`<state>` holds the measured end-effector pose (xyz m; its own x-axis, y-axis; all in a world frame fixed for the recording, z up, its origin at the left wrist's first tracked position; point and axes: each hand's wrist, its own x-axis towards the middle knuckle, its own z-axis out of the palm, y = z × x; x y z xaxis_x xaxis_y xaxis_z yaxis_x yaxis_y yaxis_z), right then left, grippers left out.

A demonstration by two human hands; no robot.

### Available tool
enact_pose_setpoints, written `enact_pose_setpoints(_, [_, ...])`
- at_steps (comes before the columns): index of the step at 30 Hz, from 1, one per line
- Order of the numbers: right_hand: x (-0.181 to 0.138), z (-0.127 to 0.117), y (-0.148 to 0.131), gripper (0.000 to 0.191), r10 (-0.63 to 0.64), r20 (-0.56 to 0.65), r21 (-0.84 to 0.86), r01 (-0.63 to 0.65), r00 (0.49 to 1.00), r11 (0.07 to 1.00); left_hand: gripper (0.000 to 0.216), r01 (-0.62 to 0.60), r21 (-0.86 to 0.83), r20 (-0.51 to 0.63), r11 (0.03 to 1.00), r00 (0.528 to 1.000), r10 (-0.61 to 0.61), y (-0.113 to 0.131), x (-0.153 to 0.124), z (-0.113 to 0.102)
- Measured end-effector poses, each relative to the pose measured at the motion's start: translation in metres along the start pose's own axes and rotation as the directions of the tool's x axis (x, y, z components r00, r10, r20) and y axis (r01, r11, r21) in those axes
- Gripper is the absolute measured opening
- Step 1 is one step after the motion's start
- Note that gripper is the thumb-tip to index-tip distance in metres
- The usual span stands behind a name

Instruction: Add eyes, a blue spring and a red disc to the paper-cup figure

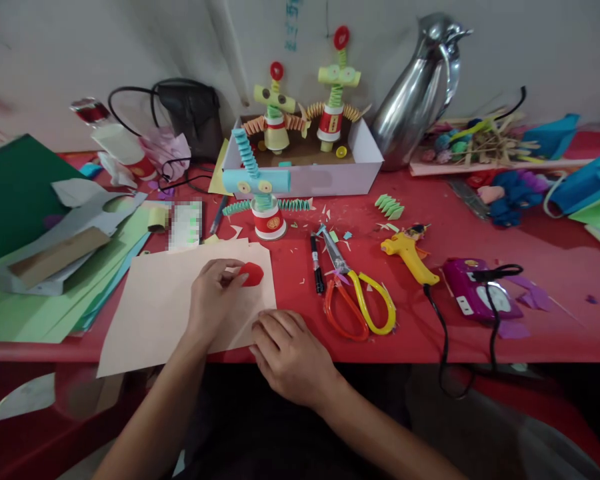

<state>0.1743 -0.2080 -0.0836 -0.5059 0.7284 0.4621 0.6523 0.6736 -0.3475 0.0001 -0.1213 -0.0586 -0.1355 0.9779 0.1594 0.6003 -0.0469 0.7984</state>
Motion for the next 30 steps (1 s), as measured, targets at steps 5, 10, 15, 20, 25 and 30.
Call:
enact_pose_setpoints(5, [-0.001, 0.0, 0.002, 0.03, -0.006, 0.0, -0.018, 0.006, 1.0, 1.0, 0.023, 0.021, -0.012, -0.086, 1.0, 0.996, -0.022, -0.001, -0.001, -0.009])
enact_pose_setpoints(10, [0.002, -0.001, -0.002, 0.029, 0.006, -0.022, -0.002, -0.007, 1.0, 1.0, 0.024, -0.004, 0.144, -0.014, 0.99, 1.0, 0.006, -0.008, -0.001, -0.021])
enact_pose_setpoints(15, [-0.008, -0.028, 0.006, 0.025, -0.02, -0.224, 0.097, 0.042, 0.974, 0.994, 0.025, -0.011, 0.114, -0.013, 0.993, 1.0, 0.012, -0.021, -0.005, -0.02])
enact_pose_setpoints(20, [-0.023, -0.075, 0.037, 0.032, 0.161, -0.314, 0.038, -0.157, 0.936, 0.987, 0.028, 0.014, 0.114, -0.055, 0.993, 0.998, -0.007, -0.025, -0.005, -0.02])
enact_pose_setpoints(25, [-0.028, -0.092, 0.056, 0.012, 0.379, -0.175, -0.233, -0.413, 0.909, 0.881, 0.035, 0.036, 0.192, -0.052, 0.981, 0.998, -0.027, -0.021, -0.006, -0.021])
enact_pose_setpoints(30, [-0.033, -0.086, 0.058, 0.02, 0.482, -0.118, -0.221, -0.496, 0.868, 0.84, 0.038, 0.049, 0.246, -0.005, 0.968, 0.999, -0.049, -0.022, -0.013, -0.027])
